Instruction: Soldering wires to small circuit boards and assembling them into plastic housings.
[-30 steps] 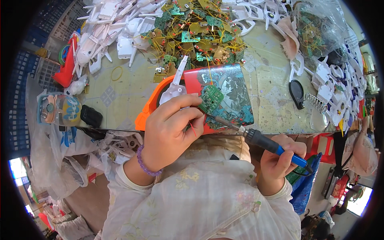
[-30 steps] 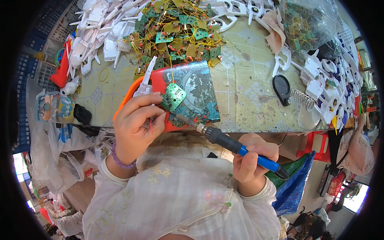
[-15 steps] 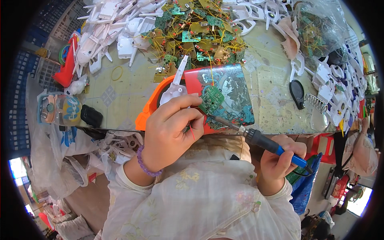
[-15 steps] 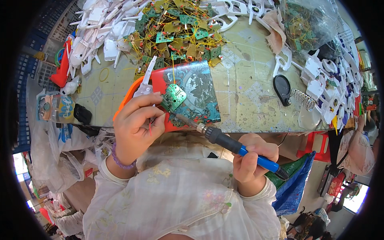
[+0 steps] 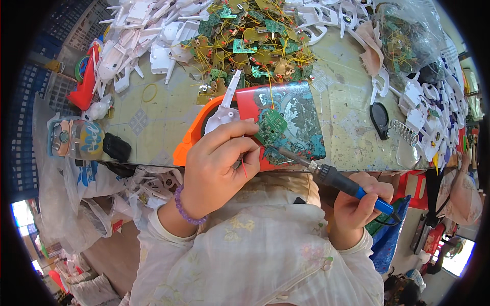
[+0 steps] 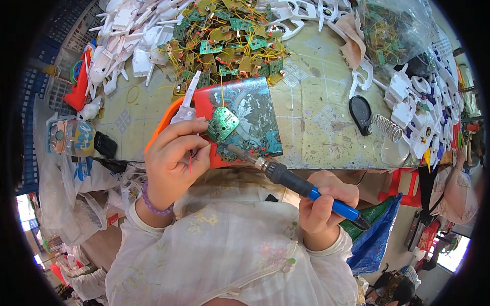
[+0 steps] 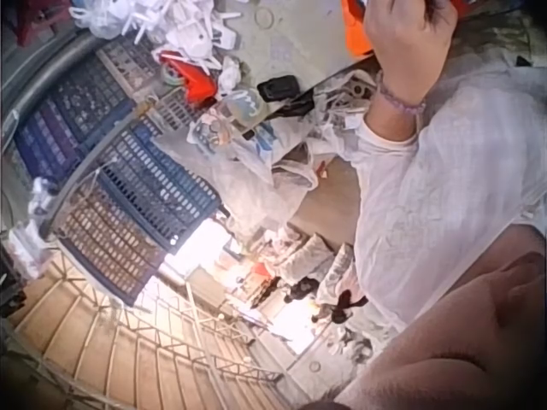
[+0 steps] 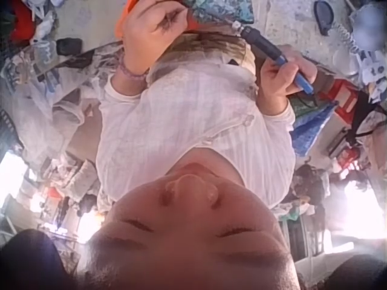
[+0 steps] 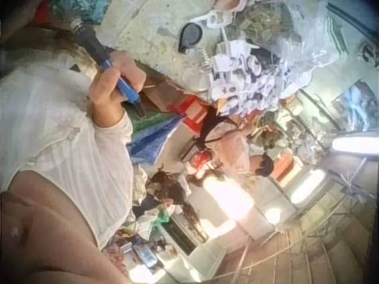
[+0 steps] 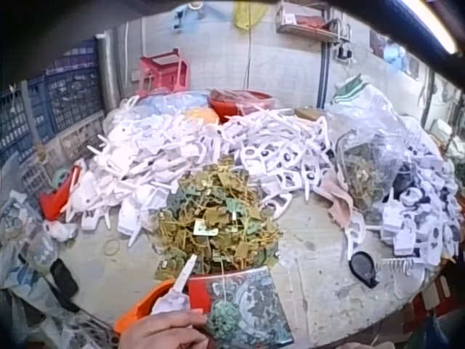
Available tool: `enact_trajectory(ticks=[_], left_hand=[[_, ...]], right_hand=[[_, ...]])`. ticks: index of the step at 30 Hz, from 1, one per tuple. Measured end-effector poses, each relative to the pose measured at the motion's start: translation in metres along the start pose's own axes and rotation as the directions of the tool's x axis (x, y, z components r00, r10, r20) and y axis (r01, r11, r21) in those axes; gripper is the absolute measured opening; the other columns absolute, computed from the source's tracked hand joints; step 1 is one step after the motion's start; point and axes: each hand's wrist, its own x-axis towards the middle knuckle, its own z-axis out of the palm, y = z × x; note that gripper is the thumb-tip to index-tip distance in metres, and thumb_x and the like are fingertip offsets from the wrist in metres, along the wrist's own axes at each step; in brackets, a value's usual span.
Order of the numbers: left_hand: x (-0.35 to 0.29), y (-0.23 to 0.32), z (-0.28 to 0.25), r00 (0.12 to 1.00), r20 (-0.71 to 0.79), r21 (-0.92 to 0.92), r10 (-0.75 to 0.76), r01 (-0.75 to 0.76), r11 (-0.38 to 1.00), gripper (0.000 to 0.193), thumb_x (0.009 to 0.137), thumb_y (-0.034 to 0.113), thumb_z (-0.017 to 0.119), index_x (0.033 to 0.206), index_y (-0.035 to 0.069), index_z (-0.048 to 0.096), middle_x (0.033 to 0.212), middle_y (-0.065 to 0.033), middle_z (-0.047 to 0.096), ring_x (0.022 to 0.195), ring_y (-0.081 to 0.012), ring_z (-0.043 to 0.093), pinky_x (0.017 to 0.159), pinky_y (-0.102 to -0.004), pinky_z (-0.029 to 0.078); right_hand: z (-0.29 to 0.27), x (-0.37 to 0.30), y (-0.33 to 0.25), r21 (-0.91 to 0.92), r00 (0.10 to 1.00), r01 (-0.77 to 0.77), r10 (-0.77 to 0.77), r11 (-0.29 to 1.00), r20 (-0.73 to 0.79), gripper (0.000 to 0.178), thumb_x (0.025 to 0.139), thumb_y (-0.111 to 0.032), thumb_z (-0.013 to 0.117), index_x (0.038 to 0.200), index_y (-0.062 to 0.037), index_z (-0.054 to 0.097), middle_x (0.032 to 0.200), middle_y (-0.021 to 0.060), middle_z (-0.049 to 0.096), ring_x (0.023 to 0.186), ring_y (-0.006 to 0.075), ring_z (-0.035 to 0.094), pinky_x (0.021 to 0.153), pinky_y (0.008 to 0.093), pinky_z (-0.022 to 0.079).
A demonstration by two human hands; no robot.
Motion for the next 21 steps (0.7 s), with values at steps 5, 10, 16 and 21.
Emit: enact_trajectory(ticks=[5, 10, 16, 21], left_hand=[[-0.0003, -0.0013, 0.0008, 1.000, -0.007, 0.003, 0.011, -0.011, 1.000, 0.016, 0.066, -0.005, 0.071, 0.077, 0.002, 0.061, 0.097, -0.0080, 0.066, 0.077, -0.0229, 0.066, 0.064, -0.0301, 0.054], [-0.0014, 0.0000, 0.0006, 1.000, -0.004, 0.001, -0.008, 0.008, 1.000, 0.017, 0.066, -0.005, 0.071, 0.078, 0.002, 0.061, 0.098, -0.0078, 0.066, 0.079, -0.0227, 0.066, 0.064, -0.0302, 0.054], [-0.0009, -0.0008, 0.0004, 1.000, 0.000, 0.023, 0.023, -0.023, 0.999, 0.017, 0.066, -0.004, 0.072, 0.078, 0.003, 0.062, 0.099, -0.0075, 0.065, 0.082, -0.0234, 0.066, 0.068, -0.0313, 0.053], [-0.0010, -0.0006, 0.0009, 1.000, 0.000, 0.027, 0.021, -0.021, 0.999, 0.017, 0.066, -0.004, 0.072, 0.077, 0.003, 0.062, 0.099, -0.0074, 0.065, 0.083, -0.0236, 0.066, 0.068, -0.0314, 0.053]], right_hand=[[0.0026, 0.0011, 0.0005, -0.003, 1.000, -0.001, 0.001, 1.000, 0.031, 0.020, 0.095, -0.022, 0.052, 0.090, -0.0070, 0.040, 0.066, 0.0046, 0.047, 0.056, 0.0131, 0.045, 0.051, 0.0258, 0.036], [0.0031, -0.0004, 0.0043, -0.001, 0.999, 0.029, -0.029, 1.000, -0.013, 0.025, 0.093, -0.023, 0.056, 0.094, -0.0039, 0.040, 0.060, 0.0053, 0.045, 0.045, 0.0133, 0.043, 0.043, 0.0268, 0.033], [-0.0026, -0.0029, 0.0046, -0.093, 0.987, 0.154, -0.148, 0.984, 0.064, 0.026, 0.091, -0.022, 0.058, 0.093, -0.0025, 0.041, 0.058, 0.0047, 0.046, 0.042, 0.0134, 0.040, 0.041, 0.0285, 0.031], [0.0000, 0.0013, -0.0016, -0.131, 0.957, 0.238, -0.209, 0.962, 0.201, 0.022, 0.095, -0.025, 0.050, 0.092, -0.0057, 0.040, 0.064, 0.0068, 0.049, 0.052, 0.0161, 0.044, 0.048, 0.0281, 0.037]])
